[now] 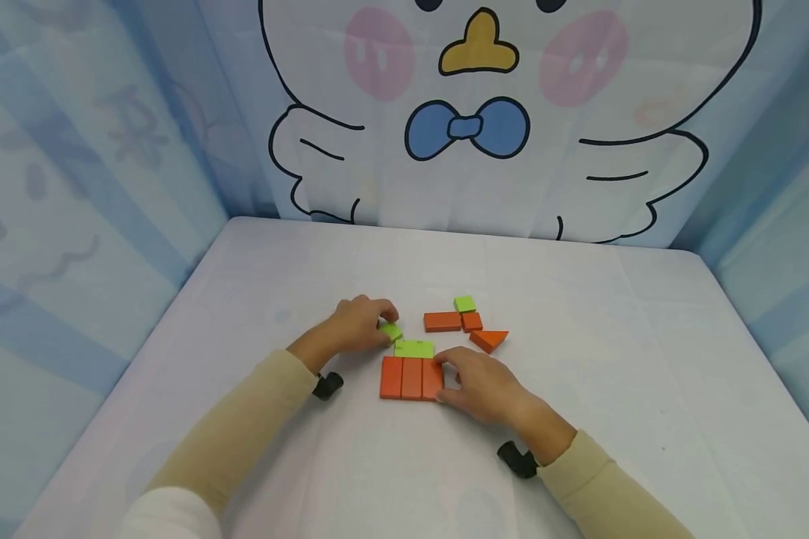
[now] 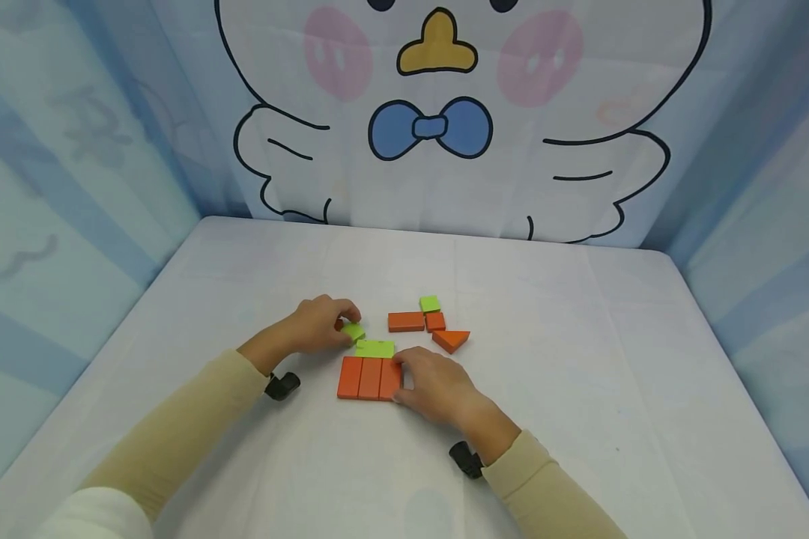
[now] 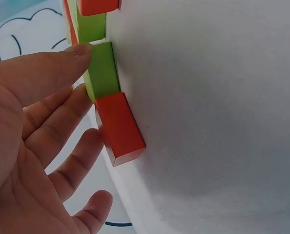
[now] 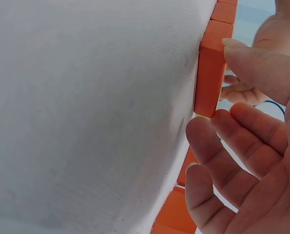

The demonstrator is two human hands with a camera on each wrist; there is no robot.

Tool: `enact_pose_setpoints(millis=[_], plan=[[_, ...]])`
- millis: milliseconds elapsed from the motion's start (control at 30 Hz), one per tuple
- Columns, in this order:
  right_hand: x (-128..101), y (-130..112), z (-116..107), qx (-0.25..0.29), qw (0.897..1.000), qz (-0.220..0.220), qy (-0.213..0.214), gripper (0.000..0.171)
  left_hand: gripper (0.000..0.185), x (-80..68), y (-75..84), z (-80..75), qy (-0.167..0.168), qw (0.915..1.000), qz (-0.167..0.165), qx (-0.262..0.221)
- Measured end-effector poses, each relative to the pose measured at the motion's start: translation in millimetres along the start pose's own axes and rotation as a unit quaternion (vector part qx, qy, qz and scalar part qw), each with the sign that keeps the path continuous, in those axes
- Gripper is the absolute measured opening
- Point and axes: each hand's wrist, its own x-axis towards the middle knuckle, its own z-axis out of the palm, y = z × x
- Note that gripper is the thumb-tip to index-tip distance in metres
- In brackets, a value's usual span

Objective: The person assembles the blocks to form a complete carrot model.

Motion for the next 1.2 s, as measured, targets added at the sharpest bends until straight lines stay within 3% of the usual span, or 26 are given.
enact_pose_setpoints(millis=[233,1200], plan=[[0.0,-0.1,0.0,-0.004,1.0,-0.004,0.002,0.052,0.034,-3.8,0.1,2.2,0.015,0.9996,0.01,0.02],[1.1,1.6,1.2,0.0,1.0,-0.003,0.0,0.053,0.04,-6.4,-2.8,6.2,0.035,0.9993,0.01,0.002]])
